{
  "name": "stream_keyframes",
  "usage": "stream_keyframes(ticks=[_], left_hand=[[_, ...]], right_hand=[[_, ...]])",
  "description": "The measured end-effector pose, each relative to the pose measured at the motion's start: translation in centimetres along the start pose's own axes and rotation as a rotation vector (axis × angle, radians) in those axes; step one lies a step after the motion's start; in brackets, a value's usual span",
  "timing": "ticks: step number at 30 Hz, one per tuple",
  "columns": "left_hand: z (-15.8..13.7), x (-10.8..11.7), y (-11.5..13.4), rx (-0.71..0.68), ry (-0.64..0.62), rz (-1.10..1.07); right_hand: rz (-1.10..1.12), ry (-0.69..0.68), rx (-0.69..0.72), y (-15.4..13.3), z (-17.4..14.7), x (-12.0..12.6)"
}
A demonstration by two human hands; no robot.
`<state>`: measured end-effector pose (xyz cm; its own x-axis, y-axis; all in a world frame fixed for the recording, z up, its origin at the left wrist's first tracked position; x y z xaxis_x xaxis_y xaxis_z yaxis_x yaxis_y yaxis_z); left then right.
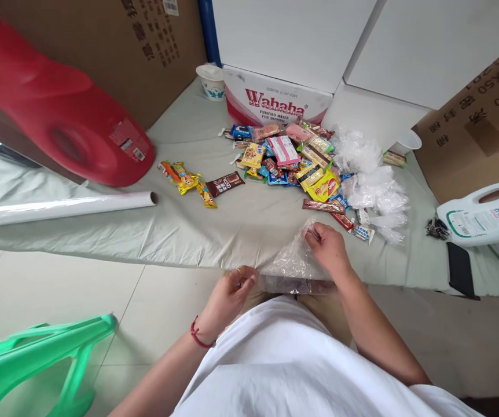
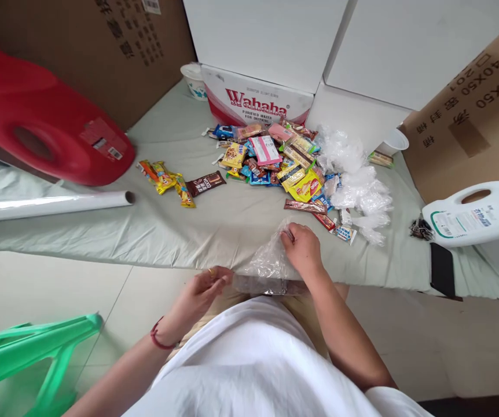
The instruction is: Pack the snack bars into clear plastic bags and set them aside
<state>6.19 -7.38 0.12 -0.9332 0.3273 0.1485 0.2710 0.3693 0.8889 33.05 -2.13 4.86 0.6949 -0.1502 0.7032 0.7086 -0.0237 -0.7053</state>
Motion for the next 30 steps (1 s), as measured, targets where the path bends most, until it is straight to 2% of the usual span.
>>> stream_keyframes(ticks=[2, 4, 5, 7, 9, 12, 15, 18, 20, 22, 23, 27, 28, 30], left_hand=[[-0.6, 2.1, 2.2, -0.122, 0.247, 0.153], [-0.7, 2.3, 4.8, -0.262, 0.368, 0.234], [-0.4, 1.6, 5.9, -0.326, 0.358, 0.242], [1.1, -1.0, 7.0, -0.389, 0.246, 0.234], [3.3, -3.4, 6.8, -0.369, 0.171, 0.178], [6.3, -4.7, 5.3, -0.313, 0.199, 0.065], [8.6, -3.8, 4.0, -0.25, 0.228, -0.041], [9.9, -1.1, 3.2, -0.13, 0.295, -0.15], [10.1, 0.8, 3.5, -0.095, 0.363, -0.141], [9.9, 1.4, 4.5, -0.155, 0.368, -0.066], [9.6, 1.0, 5.2, -0.222, 0.334, -0.011], [8.1, -3.7, 7.2, -0.509, 0.058, 0.253], [7.9, -4.7, 7.2, -0.529, 0.024, 0.309], [8.2, -5.4, 6.8, -0.496, 0.047, 0.381]], right_hand=[[-0.05, -0.003, 0.08, -1.8, -0.3, -0.3], [-0.124, -0.015, 0.138, -3.8, -0.6, -1.0], [-0.16, -0.03, 0.15, -4.7, -0.8, -1.5], [-0.199, -0.084, 0.151, -6.2, -0.9, -2.7], [-0.161, -0.139, 0.123, -6.8, -0.7, -3.7], [0.089, -0.181, 0.001, -5.4, 0.2, -4.4], [0.416, -0.157, -0.132, -2.4, 1.1, -4.0], [0.623, -0.08, -0.216, 0.3, 1.8, -3.0], [0.687, -0.022, -0.254, 1.3, 2.0, -2.4], [0.663, 0.03, -0.258, 1.4, 2.1, -2.2], [0.623, 0.047, -0.244, 1.2, 2.2, -2.2], [0.487, 0.027, -0.163, -0.8, 2.3, -3.5], [0.48, 0.012, -0.152, -1.2, 2.4, -3.9], [0.486, -0.019, -0.149, -1.7, 2.4, -4.5]])
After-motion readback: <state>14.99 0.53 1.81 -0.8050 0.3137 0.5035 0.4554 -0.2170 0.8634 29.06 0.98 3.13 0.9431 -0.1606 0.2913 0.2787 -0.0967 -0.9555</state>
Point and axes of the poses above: each hand's wrist, its own z-axis towards the middle knuckle, its own x-axis out of the back of the hand, y = z × x, the point moved 7 cm from there along z, towards the middle knuckle, and after that the axes turned 14 degrees about z, right-handed, at the moved point
